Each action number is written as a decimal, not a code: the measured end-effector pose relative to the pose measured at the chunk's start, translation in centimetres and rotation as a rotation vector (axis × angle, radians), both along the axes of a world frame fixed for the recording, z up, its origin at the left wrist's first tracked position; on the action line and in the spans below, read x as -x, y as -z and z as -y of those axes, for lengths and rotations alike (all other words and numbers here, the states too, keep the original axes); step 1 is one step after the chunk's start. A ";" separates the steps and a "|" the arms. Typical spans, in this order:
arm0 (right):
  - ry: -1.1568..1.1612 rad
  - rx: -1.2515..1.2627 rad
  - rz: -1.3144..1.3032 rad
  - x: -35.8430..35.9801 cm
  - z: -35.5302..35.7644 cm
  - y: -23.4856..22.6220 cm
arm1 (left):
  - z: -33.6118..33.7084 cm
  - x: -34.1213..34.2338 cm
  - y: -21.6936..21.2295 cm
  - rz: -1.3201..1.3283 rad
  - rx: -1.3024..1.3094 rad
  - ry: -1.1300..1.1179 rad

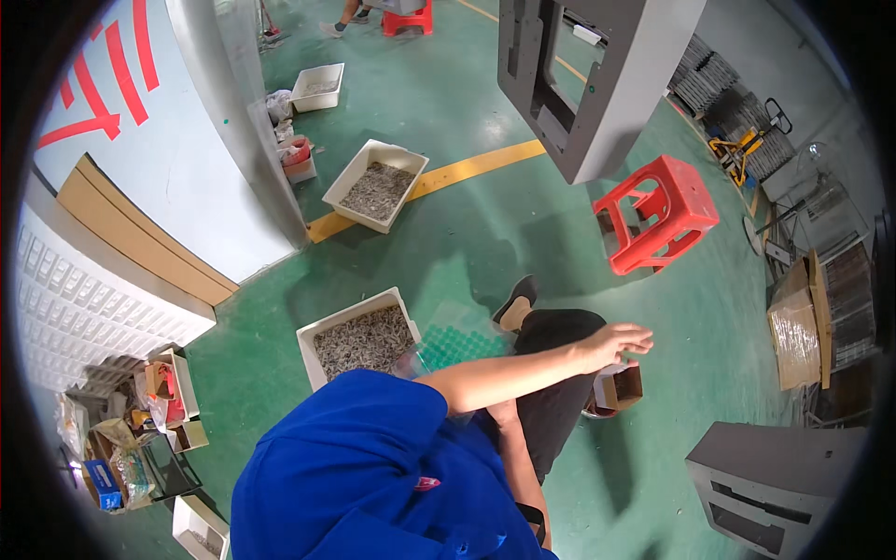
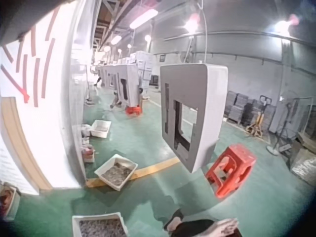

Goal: Manually applying small green adhesive dot labels to pre-drilled holes on a metal enclosure.

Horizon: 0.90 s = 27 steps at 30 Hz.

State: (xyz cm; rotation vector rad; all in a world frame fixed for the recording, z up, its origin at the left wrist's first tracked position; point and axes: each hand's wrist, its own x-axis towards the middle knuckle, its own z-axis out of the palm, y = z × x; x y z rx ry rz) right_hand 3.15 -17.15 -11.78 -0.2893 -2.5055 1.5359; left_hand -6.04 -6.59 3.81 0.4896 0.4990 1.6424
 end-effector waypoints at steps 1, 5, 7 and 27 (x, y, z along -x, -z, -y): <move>-0.006 0.009 0.005 0.8 0.1 -0.9 | 0.3 1.3 -0.3 -0.010 0.000 -0.044; 0.051 0.469 0.005 2.6 1.6 -6.5 | 0.6 8.2 -2.4 -0.179 0.032 -0.526; 0.045 0.571 0.080 3.1 2.0 -7.9 | 1.2 12.4 -4.0 -0.264 -0.019 -0.800; 0.050 0.606 0.042 3.1 1.9 -8.5 | 0.6 29.2 -11.6 -0.679 0.130 -0.843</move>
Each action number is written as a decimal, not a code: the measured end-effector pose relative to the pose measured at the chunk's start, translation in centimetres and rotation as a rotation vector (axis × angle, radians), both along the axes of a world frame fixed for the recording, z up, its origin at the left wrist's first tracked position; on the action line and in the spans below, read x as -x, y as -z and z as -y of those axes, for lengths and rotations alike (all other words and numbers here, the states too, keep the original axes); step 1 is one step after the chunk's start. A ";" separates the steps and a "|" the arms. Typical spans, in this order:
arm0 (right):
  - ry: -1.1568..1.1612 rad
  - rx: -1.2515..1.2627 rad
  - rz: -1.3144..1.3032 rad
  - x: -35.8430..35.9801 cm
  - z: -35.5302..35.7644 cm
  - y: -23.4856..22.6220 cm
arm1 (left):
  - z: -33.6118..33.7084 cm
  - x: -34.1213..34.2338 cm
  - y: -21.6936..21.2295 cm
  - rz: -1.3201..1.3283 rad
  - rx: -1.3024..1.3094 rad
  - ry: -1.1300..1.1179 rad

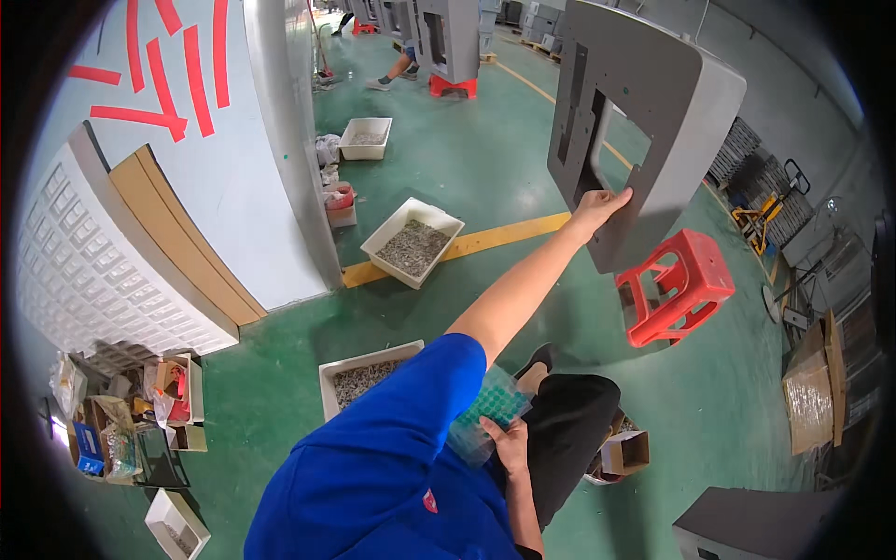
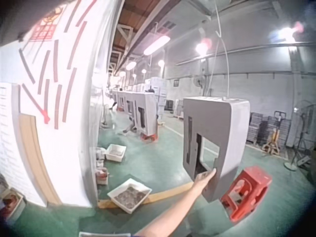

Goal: Manually applying small green adhesive dot labels to pre-drilled holes on a metal enclosure.

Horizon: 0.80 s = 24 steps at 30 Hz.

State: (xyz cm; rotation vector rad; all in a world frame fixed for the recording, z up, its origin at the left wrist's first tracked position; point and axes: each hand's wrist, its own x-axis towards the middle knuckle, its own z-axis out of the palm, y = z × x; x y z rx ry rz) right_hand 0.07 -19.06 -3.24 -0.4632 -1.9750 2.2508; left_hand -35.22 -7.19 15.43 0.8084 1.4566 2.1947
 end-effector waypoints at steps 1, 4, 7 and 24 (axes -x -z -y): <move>-0.002 -0.001 0.000 0.0 0.0 0.1 | 0.2 0.1 0.2 0.019 0.006 0.017; -0.006 -0.013 0.016 -0.1 0.1 0.4 | 0.7 -0.1 0.3 0.010 0.055 0.044; -0.013 -0.042 0.014 0.0 0.0 -0.2 | 1.7 -0.4 -0.4 -0.024 0.118 0.140; 0.002 -0.013 -0.004 0.0 0.2 -0.4 | 11.2 1.1 -0.1 0.067 -0.080 0.238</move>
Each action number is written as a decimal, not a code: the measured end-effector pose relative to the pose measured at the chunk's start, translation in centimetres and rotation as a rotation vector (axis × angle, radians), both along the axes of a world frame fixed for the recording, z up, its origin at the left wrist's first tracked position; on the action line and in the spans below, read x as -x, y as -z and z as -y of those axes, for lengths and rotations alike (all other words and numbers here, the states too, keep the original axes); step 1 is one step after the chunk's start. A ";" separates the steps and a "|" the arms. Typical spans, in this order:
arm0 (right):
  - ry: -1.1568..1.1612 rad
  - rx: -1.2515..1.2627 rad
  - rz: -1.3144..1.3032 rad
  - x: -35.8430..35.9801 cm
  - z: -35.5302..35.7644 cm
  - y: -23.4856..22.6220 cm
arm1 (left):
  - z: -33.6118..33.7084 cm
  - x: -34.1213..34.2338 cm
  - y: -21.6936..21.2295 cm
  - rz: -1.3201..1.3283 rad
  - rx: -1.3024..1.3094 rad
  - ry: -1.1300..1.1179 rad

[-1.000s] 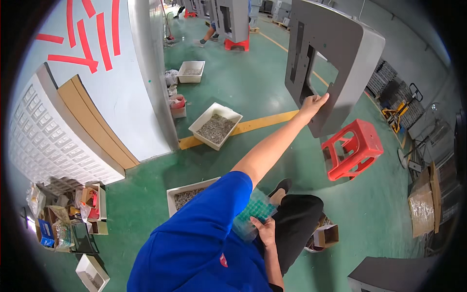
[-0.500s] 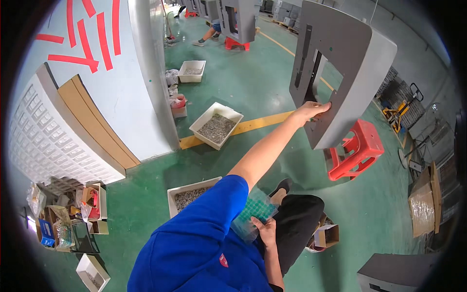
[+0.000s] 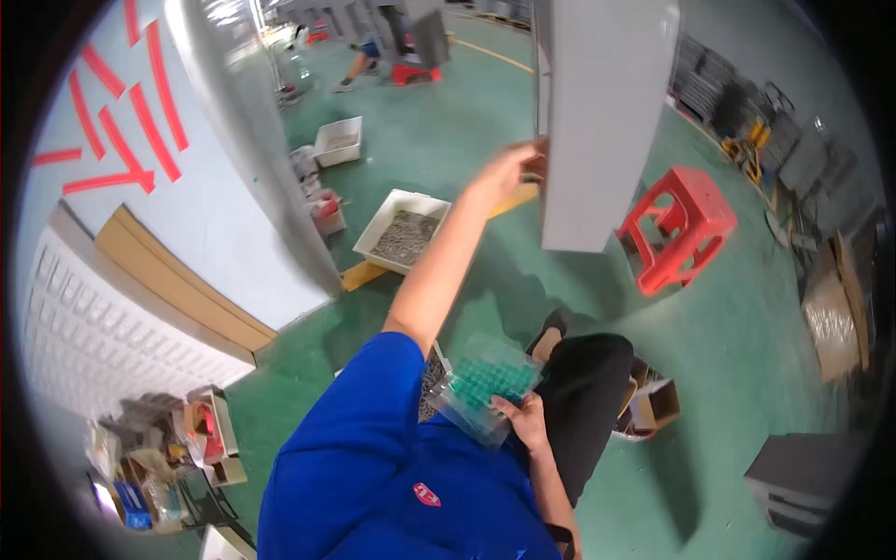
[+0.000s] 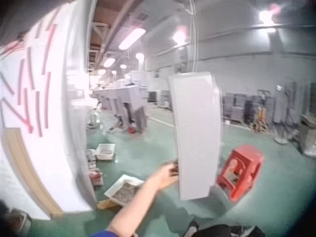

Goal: Manually applying small green adhesive dot labels to pre-drilled holes on a metal enclosure.

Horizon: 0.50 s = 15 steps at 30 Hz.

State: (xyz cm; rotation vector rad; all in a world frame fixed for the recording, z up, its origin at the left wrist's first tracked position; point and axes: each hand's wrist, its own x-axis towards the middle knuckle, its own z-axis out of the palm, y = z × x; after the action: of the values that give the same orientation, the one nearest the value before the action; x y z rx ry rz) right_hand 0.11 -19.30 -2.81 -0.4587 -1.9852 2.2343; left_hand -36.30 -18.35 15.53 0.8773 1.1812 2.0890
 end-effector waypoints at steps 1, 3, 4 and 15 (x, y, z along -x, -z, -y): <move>0.010 0.008 0.020 0.0 -0.2 -0.4 | 0.7 -1.2 -0.6 -0.032 0.011 -0.197; 0.001 -0.042 0.022 0.0 -0.6 0.6 | 3.1 -4.8 -3.5 -0.118 0.111 -0.560; 0.013 0.013 0.003 0.0 -0.2 0.5 | 4.1 -5.6 -2.8 -0.169 0.017 -0.643; 0.037 -0.056 0.060 0.0 -0.3 0.1 | -2.4 -14.2 -0.6 -0.846 0.460 -1.134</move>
State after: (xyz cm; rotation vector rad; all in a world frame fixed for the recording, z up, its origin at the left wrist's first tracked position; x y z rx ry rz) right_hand 0.10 -18.98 -2.92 -0.5578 -2.0444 2.1618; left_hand -22.07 -15.95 16.09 0.9939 3.0102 1.9770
